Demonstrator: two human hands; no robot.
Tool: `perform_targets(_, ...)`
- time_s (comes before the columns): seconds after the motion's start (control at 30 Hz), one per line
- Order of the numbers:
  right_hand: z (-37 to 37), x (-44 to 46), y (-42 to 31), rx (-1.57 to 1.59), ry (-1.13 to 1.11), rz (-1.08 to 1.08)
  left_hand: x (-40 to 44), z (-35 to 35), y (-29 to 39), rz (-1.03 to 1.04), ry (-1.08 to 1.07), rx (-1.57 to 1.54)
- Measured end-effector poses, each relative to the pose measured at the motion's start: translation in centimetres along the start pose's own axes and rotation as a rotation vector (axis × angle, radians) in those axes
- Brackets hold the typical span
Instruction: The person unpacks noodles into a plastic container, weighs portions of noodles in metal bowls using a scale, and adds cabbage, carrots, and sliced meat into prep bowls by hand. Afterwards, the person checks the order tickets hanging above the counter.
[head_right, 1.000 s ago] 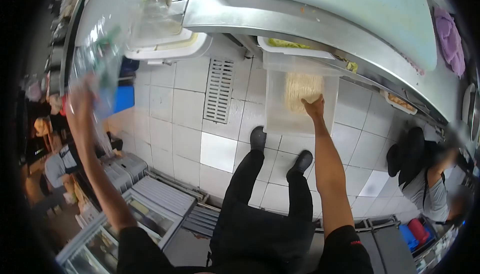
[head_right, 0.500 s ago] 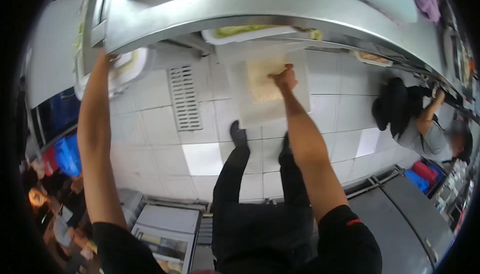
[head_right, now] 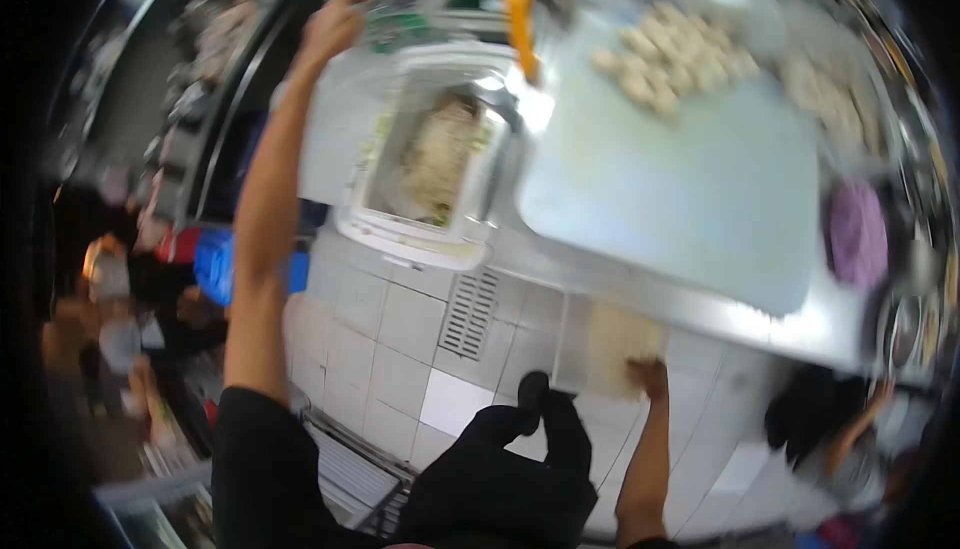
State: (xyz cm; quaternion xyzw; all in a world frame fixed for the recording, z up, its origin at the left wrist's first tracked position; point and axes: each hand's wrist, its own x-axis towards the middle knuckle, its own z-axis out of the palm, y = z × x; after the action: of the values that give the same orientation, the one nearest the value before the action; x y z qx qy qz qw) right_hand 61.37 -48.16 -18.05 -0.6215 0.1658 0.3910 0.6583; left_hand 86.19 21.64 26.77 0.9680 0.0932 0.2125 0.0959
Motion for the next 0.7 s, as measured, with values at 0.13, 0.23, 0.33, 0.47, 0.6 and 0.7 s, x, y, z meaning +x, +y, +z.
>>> perform_targets(0.13, 4.2, -0.2, -3.1, -0.446, 0.03, 0.004, 7.2, -2.0, 0.9, -0.001, 0.282, 0.16)
perform_targets(0.23, 6.9, -0.3, -4.9, -0.112, 0.098, 0.02, 12.2, -1.7, 0.9, -0.058, 0.571, 0.252)
perform_targets(0.33, 3.8, 0.2, -1.7, -0.364, -0.098, -0.104, 16.8, 3.8, -0.6, -0.052, 0.737, 0.079)
perform_targets(0.47, 5.3, -0.4, -2.4, 0.064, 0.307, 0.17, 20.3, 12.1, 1.4, -0.127, 0.461, 0.045)
perform_targets(0.6, 6.6, 0.1, -1.4, -0.053, 0.477, 0.148, 20.7, 27.1, -0.5, -0.048, -0.108, 0.299)
perform_targets(0.7, 5.7, -0.4, 3.3, -0.494, 0.486, 0.088, 19.2, 38.0, -4.7, 0.364, -0.671, 0.275)
